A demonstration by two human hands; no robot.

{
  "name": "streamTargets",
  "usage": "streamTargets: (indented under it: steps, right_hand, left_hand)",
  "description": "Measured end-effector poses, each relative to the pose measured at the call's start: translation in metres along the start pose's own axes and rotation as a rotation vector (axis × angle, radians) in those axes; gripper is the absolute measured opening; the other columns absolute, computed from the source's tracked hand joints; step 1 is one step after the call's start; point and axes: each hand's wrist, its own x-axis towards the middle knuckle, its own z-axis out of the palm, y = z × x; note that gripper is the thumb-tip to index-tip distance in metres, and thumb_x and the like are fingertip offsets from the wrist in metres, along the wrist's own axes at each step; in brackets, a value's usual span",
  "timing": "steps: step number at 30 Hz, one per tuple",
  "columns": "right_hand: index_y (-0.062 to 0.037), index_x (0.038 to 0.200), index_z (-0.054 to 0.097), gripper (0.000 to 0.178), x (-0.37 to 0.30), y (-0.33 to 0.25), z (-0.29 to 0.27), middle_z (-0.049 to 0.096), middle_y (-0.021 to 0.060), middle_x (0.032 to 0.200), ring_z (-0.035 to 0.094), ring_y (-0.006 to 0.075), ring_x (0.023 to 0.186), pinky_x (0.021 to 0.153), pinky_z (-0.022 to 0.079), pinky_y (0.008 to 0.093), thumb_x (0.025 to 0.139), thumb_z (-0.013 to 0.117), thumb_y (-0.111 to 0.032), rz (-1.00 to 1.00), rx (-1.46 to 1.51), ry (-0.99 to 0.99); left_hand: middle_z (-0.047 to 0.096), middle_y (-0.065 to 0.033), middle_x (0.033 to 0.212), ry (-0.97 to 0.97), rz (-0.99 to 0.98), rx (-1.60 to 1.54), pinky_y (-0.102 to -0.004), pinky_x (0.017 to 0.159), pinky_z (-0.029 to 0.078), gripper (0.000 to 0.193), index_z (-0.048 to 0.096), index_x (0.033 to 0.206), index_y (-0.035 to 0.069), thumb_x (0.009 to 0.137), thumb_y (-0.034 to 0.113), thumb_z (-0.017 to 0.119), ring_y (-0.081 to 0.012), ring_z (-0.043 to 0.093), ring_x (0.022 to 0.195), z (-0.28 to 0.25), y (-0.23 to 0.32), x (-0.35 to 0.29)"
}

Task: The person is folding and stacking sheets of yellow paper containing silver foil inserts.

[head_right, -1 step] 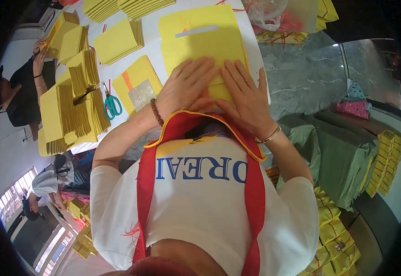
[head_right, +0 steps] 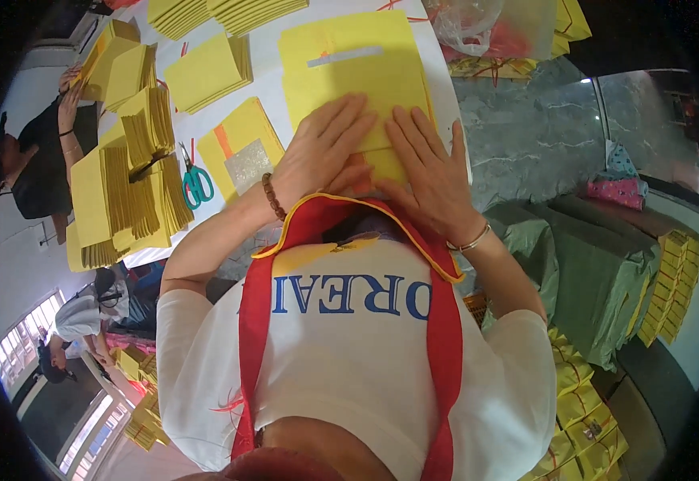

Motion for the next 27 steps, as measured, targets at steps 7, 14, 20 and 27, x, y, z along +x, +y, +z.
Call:
streamTargets:
  steps: [7, 14, 20, 27]
  right_hand:
    - [-0.0029, 0.134, 0.035, 0.062, 0.007, 0.018, -0.007, 0.036, 0.0113, 0.139, 0.032, 0.0276, 0.130, 0.107, 0.020, 0.0441, 0.087, 0.050, -0.039, -0.069, 0.314, -0.006]
    - [-0.0012, 0.135, 0.035, 0.058, 0.017, 0.037, -0.012, 0.042, 0.0149, 0.134, 0.040, 0.0253, 0.124, 0.105, 0.026, 0.0395, 0.095, 0.032, -0.043, 0.262, 1.074, 0.299]
    - [0.0001, 0.134, 0.036, 0.051, 0.010, 0.042, -0.007, 0.043, 0.0147, 0.133, 0.042, 0.0248, 0.123, 0.104, 0.028, 0.0377, 0.096, 0.037, -0.034, 0.319, 1.034, 0.312]
    - [-0.0021, 0.121, 0.052, 0.037, 0.015, 0.039, 0.000, 0.050, 0.0113, 0.126, 0.046, 0.0205, 0.117, 0.100, 0.031, 0.0319, 0.085, 0.052, -0.008, 0.287, 0.838, 0.143]
  left_hand:
    - [0.051, -0.0191, 0.118, 0.137, 0.019, 0.248, -0.0403, 0.082, 0.043, 0.049, 0.051, 0.119, 0.000, 0.077, 0.024, 0.056, -0.0319, 0.051, 0.103, 0.001, 0.002, 0.009]
    - [0.062, -0.0107, 0.081, -0.227, -0.077, 0.389, -0.0373, 0.058, 0.047, 0.035, 0.058, 0.111, 0.004, 0.079, 0.018, 0.053, -0.0240, 0.061, 0.078, -0.021, 0.020, 0.050]
    - [0.064, -0.0130, 0.093, 0.374, -0.113, -0.156, -0.0334, 0.068, 0.050, 0.031, 0.059, 0.112, 0.006, 0.081, 0.009, 0.055, -0.0249, 0.062, 0.075, -0.091, -0.070, 0.005]
    - [0.061, -0.0076, 0.107, 0.516, -0.356, 0.390, -0.0367, 0.084, 0.043, 0.046, 0.055, 0.118, 0.016, 0.075, 0.001, 0.056, -0.0260, 0.056, 0.097, -0.080, -0.200, -0.080]
